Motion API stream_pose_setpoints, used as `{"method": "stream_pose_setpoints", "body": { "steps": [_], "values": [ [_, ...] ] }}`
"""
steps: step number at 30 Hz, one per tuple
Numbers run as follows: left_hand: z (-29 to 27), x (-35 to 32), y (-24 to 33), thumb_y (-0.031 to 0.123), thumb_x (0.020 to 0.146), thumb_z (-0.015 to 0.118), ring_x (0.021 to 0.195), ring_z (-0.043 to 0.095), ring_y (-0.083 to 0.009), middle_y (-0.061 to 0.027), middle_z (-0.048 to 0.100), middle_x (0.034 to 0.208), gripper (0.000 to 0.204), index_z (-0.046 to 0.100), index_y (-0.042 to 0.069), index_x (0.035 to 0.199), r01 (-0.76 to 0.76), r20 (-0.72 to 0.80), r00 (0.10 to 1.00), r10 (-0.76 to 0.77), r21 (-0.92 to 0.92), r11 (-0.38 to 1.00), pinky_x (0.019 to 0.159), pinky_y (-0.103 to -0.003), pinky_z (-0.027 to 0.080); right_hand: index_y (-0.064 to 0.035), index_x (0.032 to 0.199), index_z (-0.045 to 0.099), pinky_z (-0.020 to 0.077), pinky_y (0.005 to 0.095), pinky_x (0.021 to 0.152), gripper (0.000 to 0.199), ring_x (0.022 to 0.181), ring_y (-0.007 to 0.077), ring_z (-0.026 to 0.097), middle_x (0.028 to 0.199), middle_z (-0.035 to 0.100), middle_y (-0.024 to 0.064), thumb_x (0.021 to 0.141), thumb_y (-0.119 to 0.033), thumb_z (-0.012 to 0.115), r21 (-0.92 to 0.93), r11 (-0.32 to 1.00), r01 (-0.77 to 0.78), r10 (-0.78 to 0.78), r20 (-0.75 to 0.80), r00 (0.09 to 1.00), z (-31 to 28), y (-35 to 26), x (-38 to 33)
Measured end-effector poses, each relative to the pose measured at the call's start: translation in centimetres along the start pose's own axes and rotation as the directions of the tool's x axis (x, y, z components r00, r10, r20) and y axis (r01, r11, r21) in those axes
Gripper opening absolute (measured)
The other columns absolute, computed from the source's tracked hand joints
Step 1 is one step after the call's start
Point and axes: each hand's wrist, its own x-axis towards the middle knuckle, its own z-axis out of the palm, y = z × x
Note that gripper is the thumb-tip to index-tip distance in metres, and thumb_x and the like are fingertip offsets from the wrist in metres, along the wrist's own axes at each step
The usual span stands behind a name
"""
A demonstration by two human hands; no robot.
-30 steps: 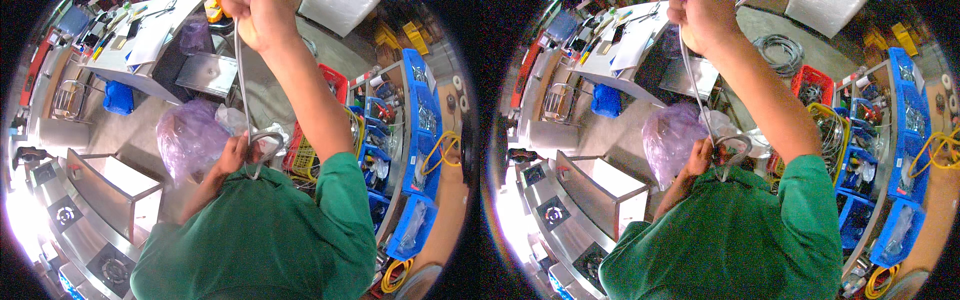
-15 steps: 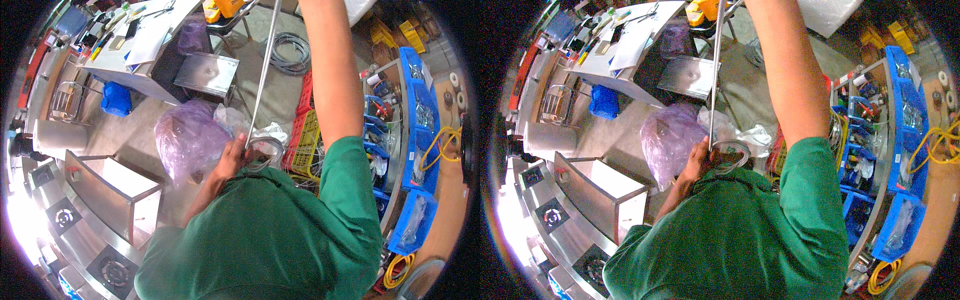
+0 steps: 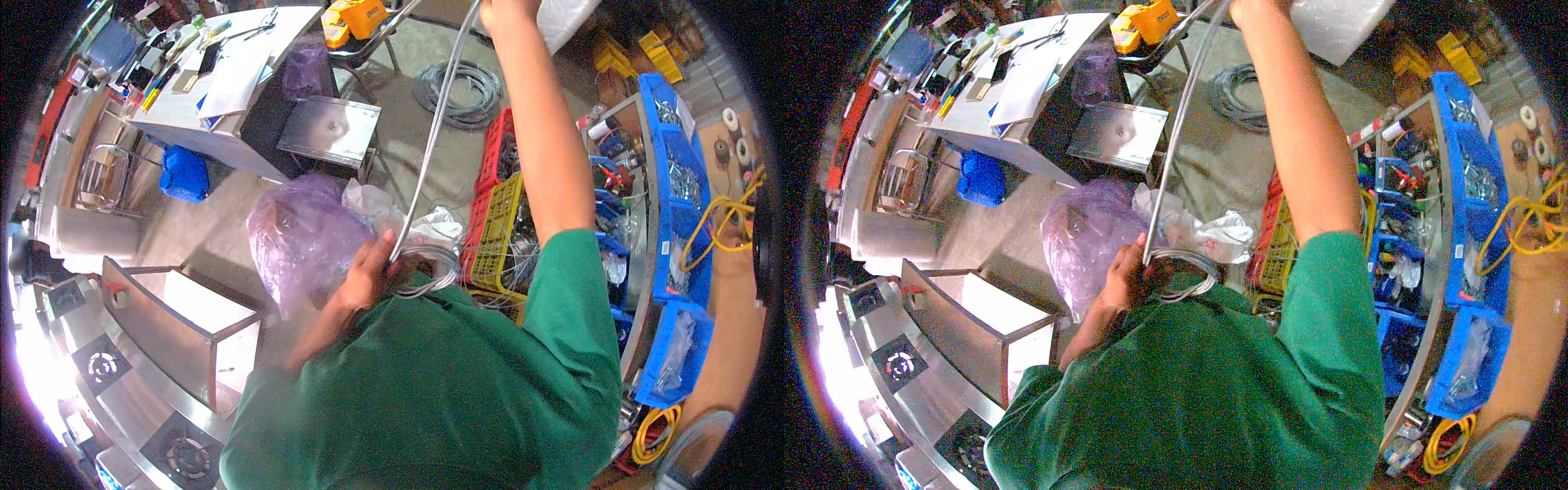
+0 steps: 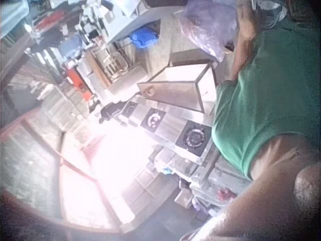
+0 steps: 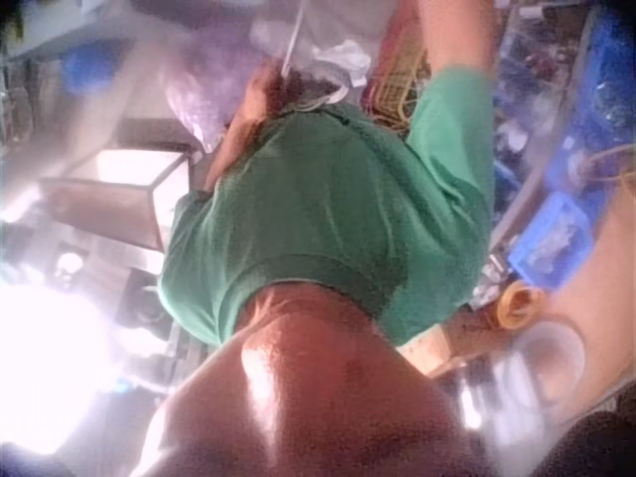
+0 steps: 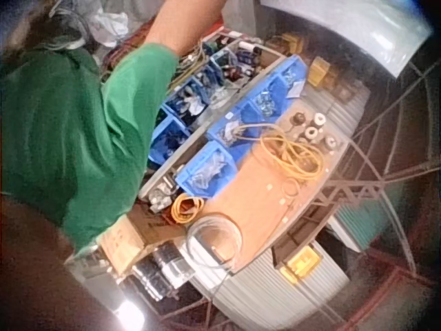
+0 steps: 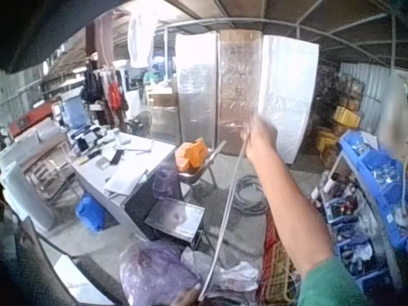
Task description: The person repeatedly picks up lengths of metal conduit or cable from a yellow basket, straightens them, and coils them by hand into loops. The coiled pieces are placed back into the basket. The person handles the items one at a time throughout the clip.
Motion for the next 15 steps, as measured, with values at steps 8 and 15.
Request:
{"method": "stream_pose_setpoints", "body": {
  "steps": [8, 15],
  "values": [
    [-2.6, 1.6, 0.4, 0.045, 0.102, 0.044, 0.045, 0.032, -0.0136, 0.0013, 0.034, 0.055, 0.049, 0.042, 0.012, 0.065, -0.048, 0.022, 0.998, 0.062, -0.4, 0.915, 0.044, -0.032, 0.025, 0.0011, 0.091, 0.045, 0.0565, 0.0605, 0.073, 0.012, 0.085, 0.0392, 0.062, 0.09, 0.052, 0.0159, 0.093, -0.01, 0.049, 0.222, 0.774, -0.592, 0.629, -0.17, 0.759, -20.3, 15.7, -8.5],
    [-4.2, 7.5, -2.7, 0.041, 0.1, 0.047, 0.04, 0.03, -0.0162, 0.0014, 0.032, 0.05, 0.043, 0.042, 0.018, 0.064, -0.008, -0.232, 0.97, -0.071, -0.325, 0.946, 0.042, -0.033, 0.026, -0.0043, 0.12, 0.047, 0.0417, 0.0649, 0.092, 0.046, 0.106, 0.0436, 0.06, 0.113, 0.058, 0.0206, 0.095, -0.043, 0.053, -0.159, 0.717, -0.679, 0.631, -0.265, 0.729, -21.4, 17.1, -27.0]
  ]
}}
